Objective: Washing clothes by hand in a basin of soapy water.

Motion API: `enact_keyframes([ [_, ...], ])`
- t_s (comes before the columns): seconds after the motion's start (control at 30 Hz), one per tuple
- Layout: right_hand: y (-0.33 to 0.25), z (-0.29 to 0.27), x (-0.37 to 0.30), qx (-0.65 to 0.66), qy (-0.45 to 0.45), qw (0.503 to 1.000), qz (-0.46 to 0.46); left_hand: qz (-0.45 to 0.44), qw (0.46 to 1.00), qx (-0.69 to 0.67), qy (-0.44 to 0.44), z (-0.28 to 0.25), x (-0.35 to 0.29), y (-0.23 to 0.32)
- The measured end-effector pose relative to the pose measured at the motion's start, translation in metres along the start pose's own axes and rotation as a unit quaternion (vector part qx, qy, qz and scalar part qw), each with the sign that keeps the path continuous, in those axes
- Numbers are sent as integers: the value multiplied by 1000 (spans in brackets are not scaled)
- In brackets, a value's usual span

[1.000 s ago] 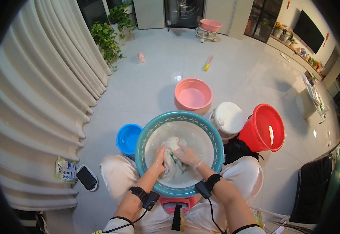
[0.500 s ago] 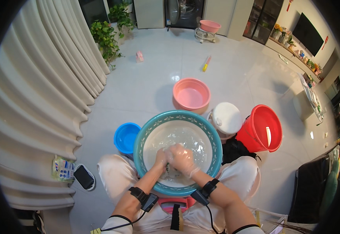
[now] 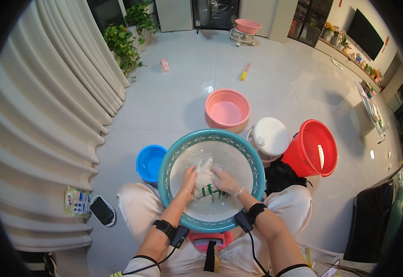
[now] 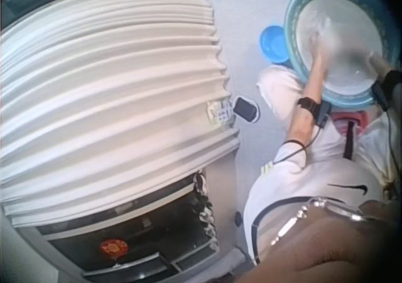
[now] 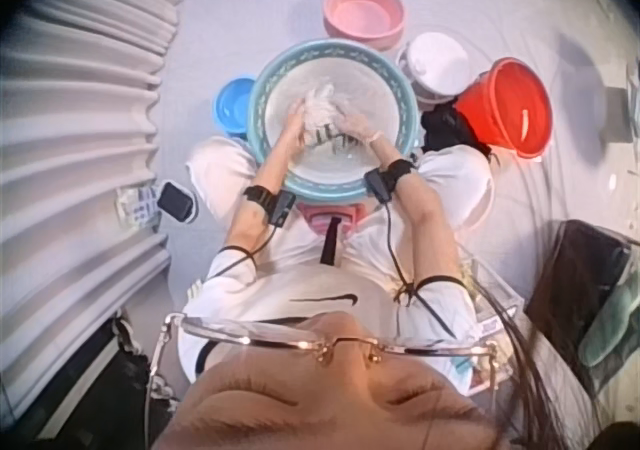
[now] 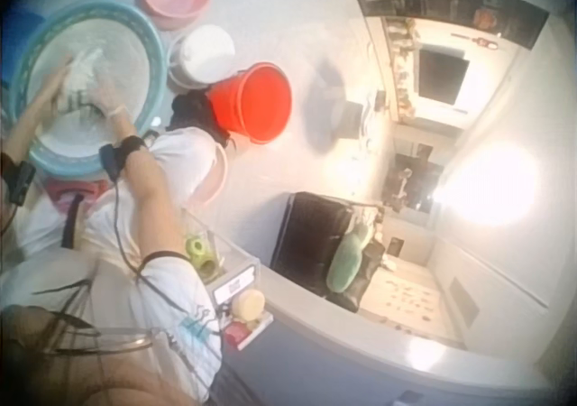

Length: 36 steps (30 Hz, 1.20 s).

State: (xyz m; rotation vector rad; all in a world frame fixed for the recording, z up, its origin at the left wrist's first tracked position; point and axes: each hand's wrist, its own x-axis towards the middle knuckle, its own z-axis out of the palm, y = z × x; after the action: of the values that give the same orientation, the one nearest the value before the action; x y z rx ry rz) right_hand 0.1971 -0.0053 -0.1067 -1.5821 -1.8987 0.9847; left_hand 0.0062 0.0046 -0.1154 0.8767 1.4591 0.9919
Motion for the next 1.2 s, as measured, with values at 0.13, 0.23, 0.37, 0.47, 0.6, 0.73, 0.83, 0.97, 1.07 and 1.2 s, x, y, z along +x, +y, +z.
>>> enact_keyframes([
  [0.13, -73, 8, -30, 86, 7, 996, -1, -311, 903, -270, -123, 7, -28, 65],
  [0.23, -136, 0, -48, 31, 84, 988, -128, -282, 853, -341, -277, -25, -15, 32],
  [0.37, -141, -14, -47, -74, 116, 969, -205, -218, 859, -380, -264, -1, -32, 23],
  [0.47, -118, -23, -32, -134, 131, 971, -149, -49, 975, -136, -170, 11, -46, 35],
  [0.6, -93, -46, -13, -187, 100, 977, -4, -41, 990, -91, -96, 7, -55, 53],
  [0.73, -80, -75, -14, -185, -15, 978, 98, 162, 974, 128, -91, -4, -68, 89],
  [0.83, -98, -89, -22, -256, -59, 964, 41, 221, 959, 150, -97, -12, -69, 97],
  [0.97, -121, -83, -25, -133, 35, 978, -158, 267, 950, 91, -130, -4, -76, 112],
  [1.07, -134, -95, -25, -85, -21, 995, -51, 240, 954, 78, -159, -3, -79, 117],
  [1.2, -155, -114, -29, 0, 17, 1000, -9, 316, 944, -46, -78, 1, -81, 121],
])
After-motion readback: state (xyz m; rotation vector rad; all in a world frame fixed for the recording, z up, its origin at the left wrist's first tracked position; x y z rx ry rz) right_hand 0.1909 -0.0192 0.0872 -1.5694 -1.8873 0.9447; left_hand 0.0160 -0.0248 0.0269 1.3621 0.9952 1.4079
